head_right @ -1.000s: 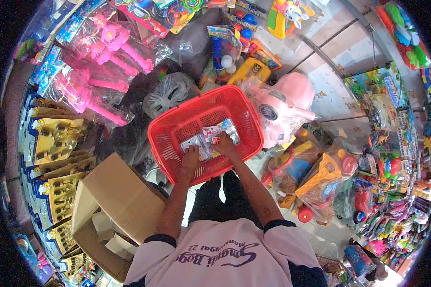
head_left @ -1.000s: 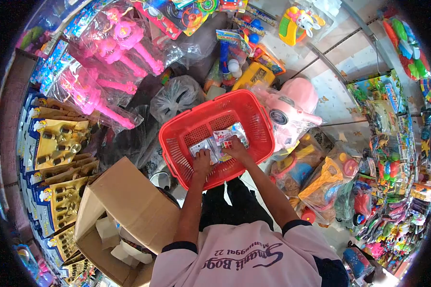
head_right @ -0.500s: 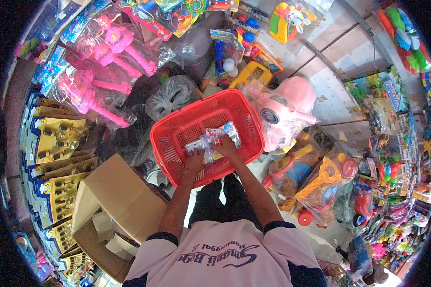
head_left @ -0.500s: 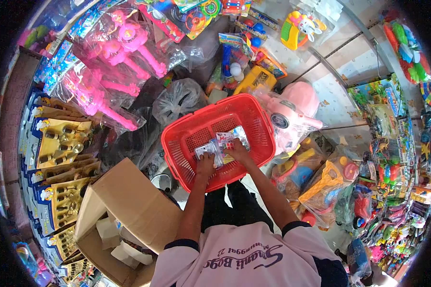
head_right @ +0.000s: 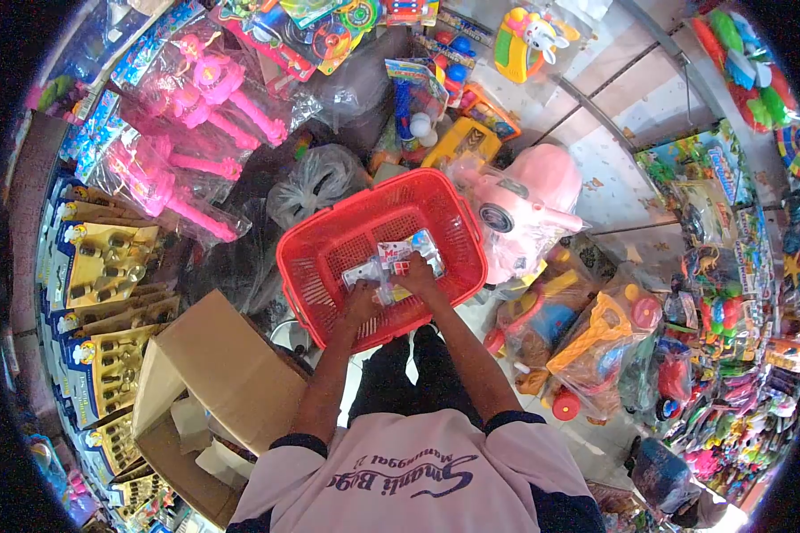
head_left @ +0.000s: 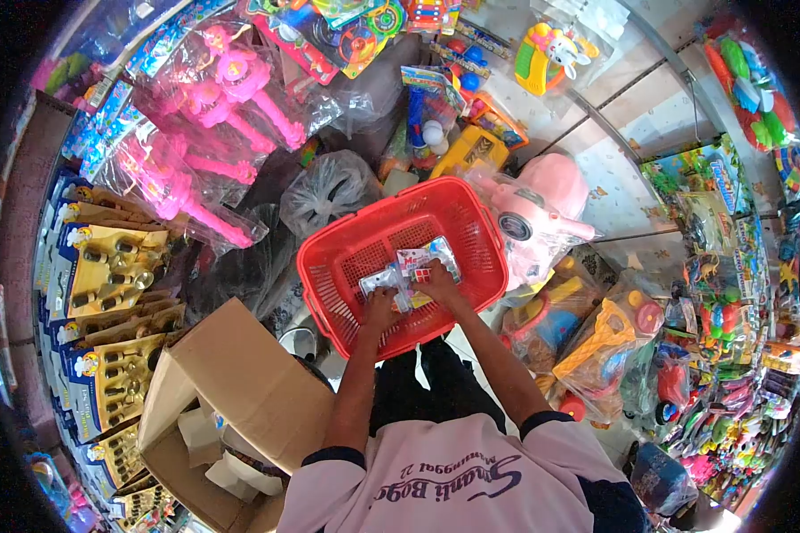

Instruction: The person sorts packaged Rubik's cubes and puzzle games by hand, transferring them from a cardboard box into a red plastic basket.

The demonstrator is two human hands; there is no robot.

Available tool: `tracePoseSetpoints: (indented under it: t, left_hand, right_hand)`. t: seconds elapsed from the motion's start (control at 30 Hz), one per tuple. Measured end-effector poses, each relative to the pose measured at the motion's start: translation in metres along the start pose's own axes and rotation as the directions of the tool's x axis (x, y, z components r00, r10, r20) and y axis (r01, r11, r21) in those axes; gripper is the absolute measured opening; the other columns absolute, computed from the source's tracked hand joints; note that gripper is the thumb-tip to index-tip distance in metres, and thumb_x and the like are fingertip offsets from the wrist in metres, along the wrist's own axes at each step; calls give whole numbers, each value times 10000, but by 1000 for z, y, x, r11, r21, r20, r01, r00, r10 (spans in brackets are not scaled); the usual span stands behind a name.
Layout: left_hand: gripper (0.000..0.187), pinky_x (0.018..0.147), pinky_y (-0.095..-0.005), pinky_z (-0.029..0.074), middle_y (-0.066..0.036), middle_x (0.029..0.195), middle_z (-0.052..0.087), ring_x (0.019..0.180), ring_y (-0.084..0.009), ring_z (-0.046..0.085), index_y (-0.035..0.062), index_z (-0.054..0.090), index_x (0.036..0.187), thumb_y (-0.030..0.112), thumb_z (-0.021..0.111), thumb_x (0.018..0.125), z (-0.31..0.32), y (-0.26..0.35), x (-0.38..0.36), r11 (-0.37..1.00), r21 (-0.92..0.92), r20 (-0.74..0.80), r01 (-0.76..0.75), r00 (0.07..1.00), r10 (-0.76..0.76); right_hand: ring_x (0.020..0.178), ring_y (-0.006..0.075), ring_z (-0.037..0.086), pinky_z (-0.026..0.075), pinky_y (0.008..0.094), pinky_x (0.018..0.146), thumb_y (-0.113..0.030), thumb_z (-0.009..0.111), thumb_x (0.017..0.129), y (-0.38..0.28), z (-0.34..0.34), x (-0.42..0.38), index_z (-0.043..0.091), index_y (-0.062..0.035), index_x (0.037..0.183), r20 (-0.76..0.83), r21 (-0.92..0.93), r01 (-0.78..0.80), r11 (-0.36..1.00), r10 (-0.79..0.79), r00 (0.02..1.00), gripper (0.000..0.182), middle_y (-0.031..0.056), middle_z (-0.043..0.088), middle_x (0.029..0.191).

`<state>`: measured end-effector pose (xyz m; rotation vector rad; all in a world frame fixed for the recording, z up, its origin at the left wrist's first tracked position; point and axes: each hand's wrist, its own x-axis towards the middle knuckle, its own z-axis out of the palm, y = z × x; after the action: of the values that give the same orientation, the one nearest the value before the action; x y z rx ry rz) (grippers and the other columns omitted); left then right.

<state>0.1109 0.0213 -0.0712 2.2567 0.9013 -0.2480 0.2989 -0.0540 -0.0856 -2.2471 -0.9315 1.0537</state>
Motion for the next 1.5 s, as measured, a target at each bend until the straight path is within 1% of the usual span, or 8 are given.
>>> tracePoseSetpoints:
  t: [0.1, 0.4, 0.53, 0.77, 0.87, 1.17, 1.27, 1.5]
  left_hand:
    - [638, 920, -451, 459, -162, 1287, 447, 1121, -377, 473, 77, 537, 1189, 205, 776, 610, 23, -41, 20, 945, -326, 37, 1, 999, 11]
    - [705, 856, -470, 495, -149, 1240, 435, 1107, -378, 499, 153, 453, 1225, 223, 796, 614, 13, -14, -3, 976, 156, 20, 154, 987, -159]
    - [734, 823, -457, 522, -150, 1205, 453, 1064, -373, 535, 126, 417, 1228, 296, 796, 623, 22, -17, 0, 967, 237, -26, 95, 995, -91]
    - [831, 815, -428, 533, -185, 1161, 469, 1000, -373, 570, 82, 444, 1207, 388, 841, 544, -12, -8, -6, 921, 302, 36, 247, 962, -270]
    - [919, 787, -479, 529, -235, 1192, 449, 996, -433, 570, 34, 429, 1227, 592, 765, 579, -8, -25, -2, 942, 289, 139, 169, 966, -216]
    - [784, 828, -511, 507, -235, 1191, 433, 1041, -444, 540, 46, 426, 1229, 424, 786, 643, -15, -12, -8, 988, 145, 90, 54, 994, -68]
    - [740, 854, -462, 516, -201, 1228, 405, 1088, -430, 507, 66, 408, 1234, 228, 796, 625, -14, -3, -6, 987, 123, 114, 101, 987, -115]
    - [717, 823, -467, 520, -208, 1217, 404, 1028, -417, 555, 39, 384, 1225, 209, 774, 649, -11, -8, -10, 996, 73, 76, 56, 995, -62]
  right_hand:
    - [992, 406, 579, 481, 473, 841, -463, 803, 574, -5, -3, -3, 418, 1, 1103, -27, -33, 16, 999, -17, 999, 802, 260, 563, 1051]
    - [951, 394, 595, 484, 437, 802, -415, 735, 704, -28, -18, -6, 443, 31, 1057, -94, 175, 55, 983, -39, 995, 639, 259, 588, 999]
    - [976, 383, 590, 470, 444, 819, -387, 707, 749, -29, -24, -9, 456, 28, 1060, -91, 209, 54, 976, -35, 995, 576, 253, 598, 1004]
    - [975, 381, 591, 467, 447, 825, -370, 701, 762, -16, -16, -1, 462, 9, 1099, -133, 111, 149, 983, -134, 982, 560, 251, 597, 1008]
    - [967, 379, 592, 468, 447, 821, -369, 705, 758, -21, -19, -3, 466, 11, 1103, -116, 156, 160, 975, -142, 983, 566, 249, 596, 1005]
    - [983, 347, 586, 478, 414, 846, -362, 731, 732, -13, -6, 1, 487, -10, 1143, -86, 183, 176, 967, -163, 983, 594, 211, 583, 1067]
    - [1013, 339, 573, 470, 412, 864, -353, 742, 725, -12, -8, 3, 489, -17, 1151, -46, 195, 141, 971, -134, 990, 599, 202, 577, 1080]
    - [1028, 342, 558, 464, 418, 878, -361, 756, 706, -14, -1, -1, 483, -20, 1136, -98, 109, 175, 979, -164, 982, 613, 201, 542, 1099]
